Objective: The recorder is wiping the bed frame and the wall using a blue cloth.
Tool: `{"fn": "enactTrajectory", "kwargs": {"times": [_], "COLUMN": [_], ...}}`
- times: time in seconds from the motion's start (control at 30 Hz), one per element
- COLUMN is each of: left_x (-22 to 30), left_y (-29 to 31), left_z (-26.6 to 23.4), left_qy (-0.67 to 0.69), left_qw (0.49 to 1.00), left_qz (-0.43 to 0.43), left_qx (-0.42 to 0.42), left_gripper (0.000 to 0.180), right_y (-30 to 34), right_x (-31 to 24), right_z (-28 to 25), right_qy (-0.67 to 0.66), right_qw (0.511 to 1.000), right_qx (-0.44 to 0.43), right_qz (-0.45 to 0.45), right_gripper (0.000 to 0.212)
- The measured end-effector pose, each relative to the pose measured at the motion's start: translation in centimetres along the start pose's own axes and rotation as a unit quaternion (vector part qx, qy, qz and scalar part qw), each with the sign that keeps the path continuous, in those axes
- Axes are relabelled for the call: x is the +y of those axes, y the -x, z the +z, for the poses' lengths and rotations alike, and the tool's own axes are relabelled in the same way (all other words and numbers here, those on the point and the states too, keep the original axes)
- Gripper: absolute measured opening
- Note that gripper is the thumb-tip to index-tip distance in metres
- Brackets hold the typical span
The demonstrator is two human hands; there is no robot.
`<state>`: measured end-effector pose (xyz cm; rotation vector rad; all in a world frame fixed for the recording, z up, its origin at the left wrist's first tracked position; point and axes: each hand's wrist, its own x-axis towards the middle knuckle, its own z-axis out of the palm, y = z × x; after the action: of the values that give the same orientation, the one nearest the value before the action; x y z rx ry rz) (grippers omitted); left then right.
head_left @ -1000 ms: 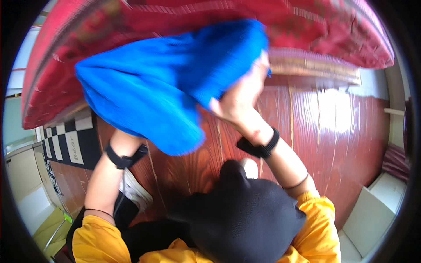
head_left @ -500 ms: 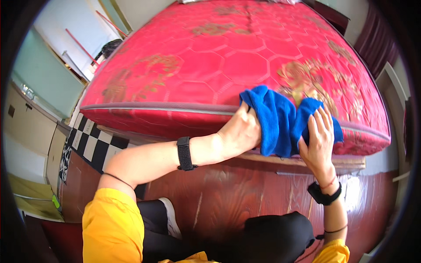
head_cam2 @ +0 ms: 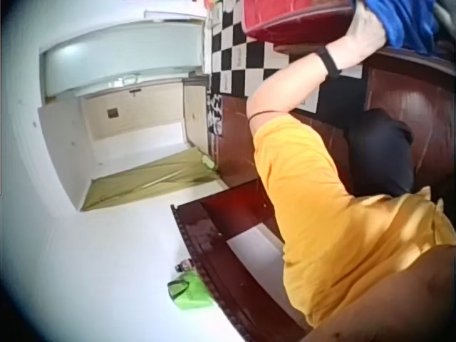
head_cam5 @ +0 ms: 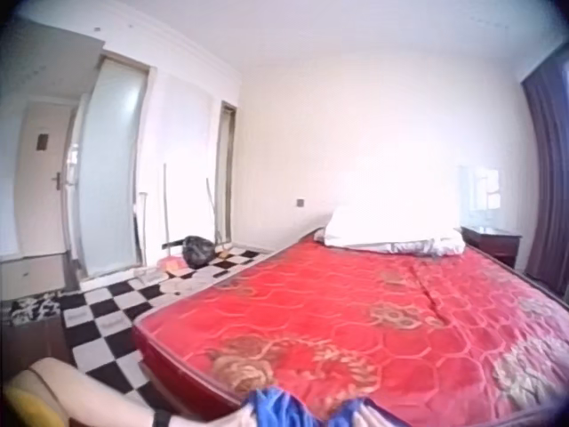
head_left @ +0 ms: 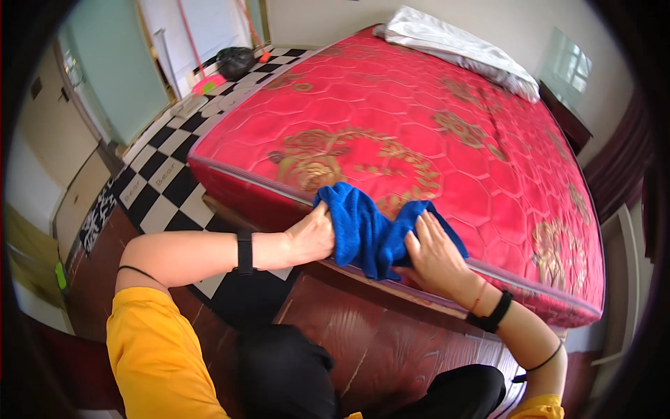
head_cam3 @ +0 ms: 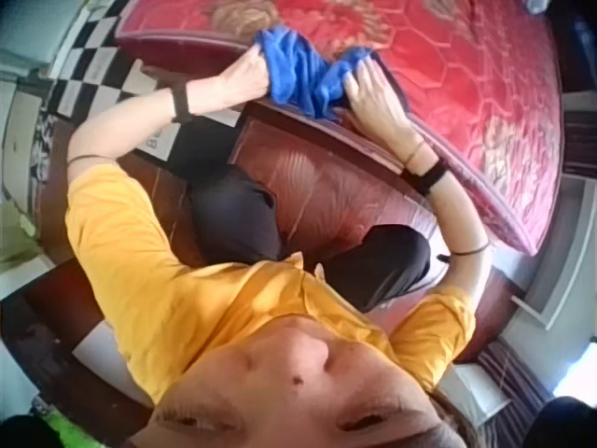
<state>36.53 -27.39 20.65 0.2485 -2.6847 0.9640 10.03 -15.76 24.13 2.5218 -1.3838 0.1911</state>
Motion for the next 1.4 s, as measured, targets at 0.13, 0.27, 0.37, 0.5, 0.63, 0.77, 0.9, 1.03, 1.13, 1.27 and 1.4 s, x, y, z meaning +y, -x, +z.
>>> {"fn": "enactTrajectory", "kwargs": {"times": [0.13, 0.27, 0.37, 0.5, 0.63, 0.77, 0.9, 1.03, 1.13, 1.27, 1.4], "left_x": [-6.0, -12.1, -15.2, -17.5, -15.8, -9.3, 2.2, 6.5, 4.6, 1.0, 1.7], "left_y": [8.7, 17.2, 24.4, 27.3, 32.5, 27.2, 29.7, 21.7, 17.8, 13.2, 14.4], "left_z": [1.8, 2.2, 2.7, -0.5, 3.5, 6.7, 16.2, 18.4, 13.1, 8.7, 8.1], "left_qy": [0.072, 0.072, 0.032, 0.234, 0.329, 0.394, 0.376, 0.559, 0.512, 0.555, 0.596], "left_qw": [0.984, 0.971, 0.962, 0.884, 0.771, 0.492, 0.518, 0.339, 0.387, 0.113, 0.08], "left_qz": [-0.114, -0.18, -0.242, -0.406, -0.498, -0.662, -0.635, -0.626, -0.631, -0.641, -0.548], "left_qx": [0.118, 0.139, 0.123, -0.008, 0.222, 0.406, 0.432, 0.426, 0.436, 0.518, 0.582], "left_gripper": [0.03, 0.03, 0.034, 0.04, 0.033, 0.036, 0.047, 0.035, 0.023, 0.024, 0.025], "right_y": [-11.2, -21.2, -27.5, -32.4, -33.2, -27.3, -21.3, -17.2, -17.5, -17.0, -16.8], "right_x": [-5.2, -10.0, -13.8, -16.1, -18.7, -20.4, -22.5, -21.7, -20.6, -18.7, -18.3], "right_z": [2.7, 5.6, 6.9, 8.2, 7.7, 8.0, 11.4, 14.3, 13.1, 13.4, 10.1], "right_qy": [0.025, 0.035, 0.009, -0.089, -0.38, -0.601, -0.672, -0.733, -0.675, -0.379, -0.354], "right_qw": [0.998, 0.997, 0.991, 0.977, 0.857, 0.742, 0.69, 0.608, 0.699, 0.91, 0.888], "right_qx": [-0.03, 0.065, 0.125, 0.193, 0.349, 0.224, 0.141, 0.097, 0.084, 0.089, 0.215], "right_qz": [-0.04, -0.035, -0.047, 0.003, 0.023, 0.193, 0.229, 0.288, 0.218, 0.141, 0.202], "right_gripper": [0.07, 0.065, 0.057, 0.034, 0.015, 0.028, 0.036, 0.027, 0.036, 0.02, 0.009]}}
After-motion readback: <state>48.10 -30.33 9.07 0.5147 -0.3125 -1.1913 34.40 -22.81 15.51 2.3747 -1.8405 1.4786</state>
